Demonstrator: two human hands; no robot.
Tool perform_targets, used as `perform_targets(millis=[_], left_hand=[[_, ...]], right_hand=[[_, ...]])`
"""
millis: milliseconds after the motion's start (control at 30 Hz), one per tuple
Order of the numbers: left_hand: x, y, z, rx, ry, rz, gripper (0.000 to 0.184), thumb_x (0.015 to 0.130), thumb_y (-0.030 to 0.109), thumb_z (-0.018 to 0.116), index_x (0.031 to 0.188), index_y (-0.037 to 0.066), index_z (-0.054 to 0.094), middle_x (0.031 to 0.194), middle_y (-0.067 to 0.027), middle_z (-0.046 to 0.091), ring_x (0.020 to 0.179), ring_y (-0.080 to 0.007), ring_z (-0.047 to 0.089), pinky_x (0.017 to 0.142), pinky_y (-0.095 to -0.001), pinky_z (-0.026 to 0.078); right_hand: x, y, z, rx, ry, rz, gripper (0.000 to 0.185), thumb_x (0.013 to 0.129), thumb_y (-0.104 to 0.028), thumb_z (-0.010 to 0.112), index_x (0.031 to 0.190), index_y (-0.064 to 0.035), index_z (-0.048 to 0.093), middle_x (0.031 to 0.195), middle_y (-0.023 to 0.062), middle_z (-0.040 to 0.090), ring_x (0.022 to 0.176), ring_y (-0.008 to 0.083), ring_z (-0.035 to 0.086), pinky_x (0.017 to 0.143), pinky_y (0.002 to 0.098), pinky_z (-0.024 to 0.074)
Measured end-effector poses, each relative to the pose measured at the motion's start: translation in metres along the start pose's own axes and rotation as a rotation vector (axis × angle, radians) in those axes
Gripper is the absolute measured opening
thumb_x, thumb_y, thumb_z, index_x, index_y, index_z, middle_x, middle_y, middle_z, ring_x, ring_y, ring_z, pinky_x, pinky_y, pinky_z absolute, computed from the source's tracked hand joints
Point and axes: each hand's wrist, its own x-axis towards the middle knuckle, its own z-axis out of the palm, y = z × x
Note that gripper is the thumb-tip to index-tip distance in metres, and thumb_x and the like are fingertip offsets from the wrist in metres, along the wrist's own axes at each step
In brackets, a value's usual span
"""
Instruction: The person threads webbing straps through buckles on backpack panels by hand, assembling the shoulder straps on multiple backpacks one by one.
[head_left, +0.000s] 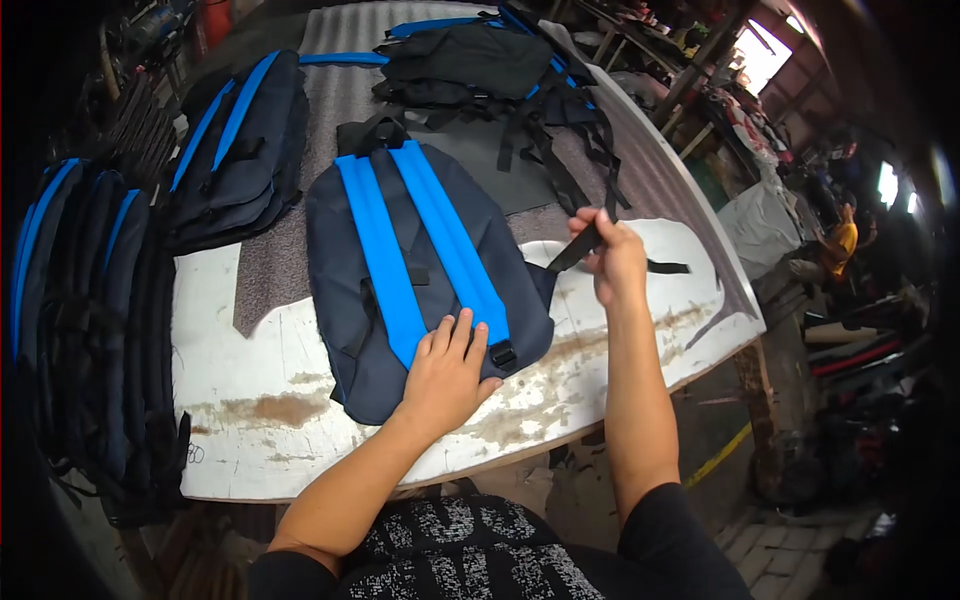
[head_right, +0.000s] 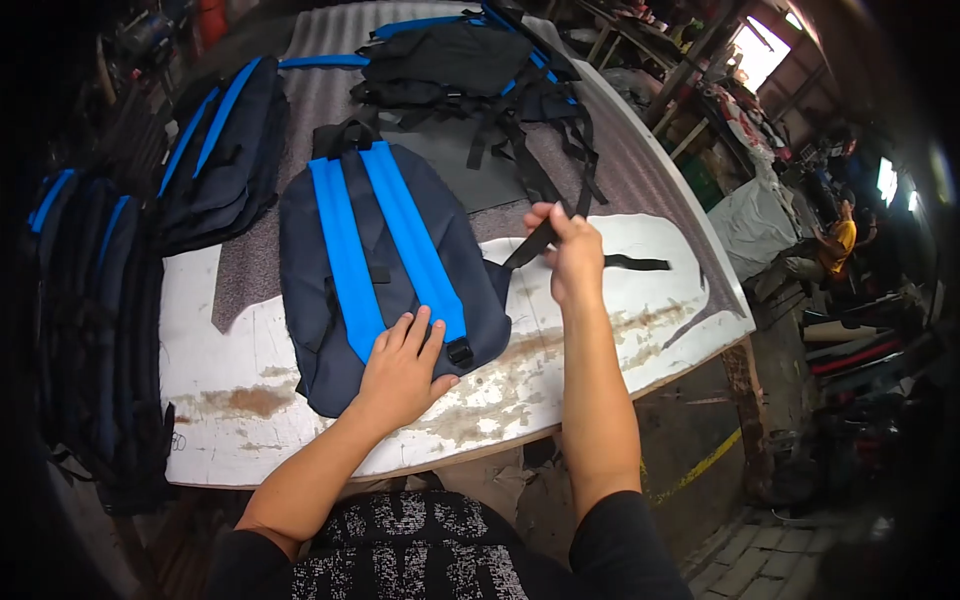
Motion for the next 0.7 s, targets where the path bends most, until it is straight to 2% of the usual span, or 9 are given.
perform_targets(millis=[67,133,267,333,467,567,700], left_hand=[[-0.001,-0.001,0.000,0.004,0.003,0.010,0.076,0.082,0.043,0.075,0.139,-0.001,0.052,0.149,-0.0271,0.043,0.133,-0.0411,0.044,0.106,-0.0493,0.038],[-0.002,-0.002,0.001,0.002,0.003,0.011,0.076,0.082,0.043,0.075,0.140,-0.001,0.052,0.149,-0.0272,0.043,0.133,-0.0411,0.044,0.106,-0.0492,0.037],[-0.003,-0.003,0.000,0.003,-0.002,0.016,0.076,0.083,0.043,0.074,0.141,0.000,0.051,0.149,-0.0269,0.043,0.134,-0.0404,0.043,0.107,-0.0488,0.036],[-0.003,-0.003,-0.001,0.002,0.005,0.025,0.075,0.083,0.042,0.074,0.140,-0.001,0.052,0.149,-0.0271,0.044,0.134,-0.0405,0.044,0.107,-0.0483,0.037],[-0.004,-0.004,0.001,0.009,0.009,0.031,0.074,0.083,0.042,0.074,0.139,-0.002,0.052,0.148,-0.0272,0.044,0.134,-0.0403,0.044,0.107,-0.0478,0.036],[-0.004,-0.003,-0.001,0.011,0.010,0.032,0.074,0.083,0.042,0.074,0.139,-0.002,0.052,0.148,-0.0271,0.044,0.134,-0.0399,0.044,0.107,-0.0476,0.036],[-0.002,-0.002,-0.003,0.003,-0.052,0.000,0.076,0.084,0.044,0.073,0.142,0.000,0.050,0.150,-0.0257,0.042,0.136,-0.0398,0.041,0.109,-0.0485,0.035]], right_hand=[[0.013,-0.024,-0.014,0.086,-0.025,-0.043,0.028,0.102,-0.029,0.057,0.107,-0.0027,0.065,0.099,0.0112,0.072,0.092,0.0210,0.067,0.081,0.0368,0.0509],[0.036,-0.040,-0.041,0.249,-0.018,-0.081,0.027,0.100,-0.030,0.061,0.109,-0.0040,0.066,0.100,0.0114,0.072,0.093,0.0237,0.067,0.083,0.0384,0.0535],[0.071,-0.080,-0.088,0.380,-0.038,-0.170,0.026,0.100,-0.028,0.062,0.112,-0.0044,0.065,0.102,0.0102,0.070,0.096,0.0241,0.065,0.087,0.0410,0.0525],[0.074,-0.106,-0.103,0.370,-0.010,-0.243,0.026,0.100,-0.027,0.061,0.112,-0.0041,0.065,0.103,0.0098,0.070,0.097,0.0243,0.064,0.090,0.0396,0.0513],[0.073,-0.173,-0.131,0.265,0.186,-0.330,0.025,0.101,-0.023,0.059,0.107,0.0008,0.065,0.102,0.0126,0.070,0.097,0.0253,0.065,0.094,0.0396,0.0509],[0.101,-0.218,-0.193,0.246,0.208,-0.488,0.028,0.103,-0.023,0.057,0.112,0.0021,0.064,0.107,0.0144,0.070,0.102,0.0267,0.065,0.099,0.0419,0.0496],[0.080,-0.276,-0.207,0.154,0.352,-0.529,0.033,0.104,-0.025,0.054,0.119,0.0042,0.062,0.112,0.0160,0.070,0.108,0.0308,0.064,0.101,0.0427,0.0486]])
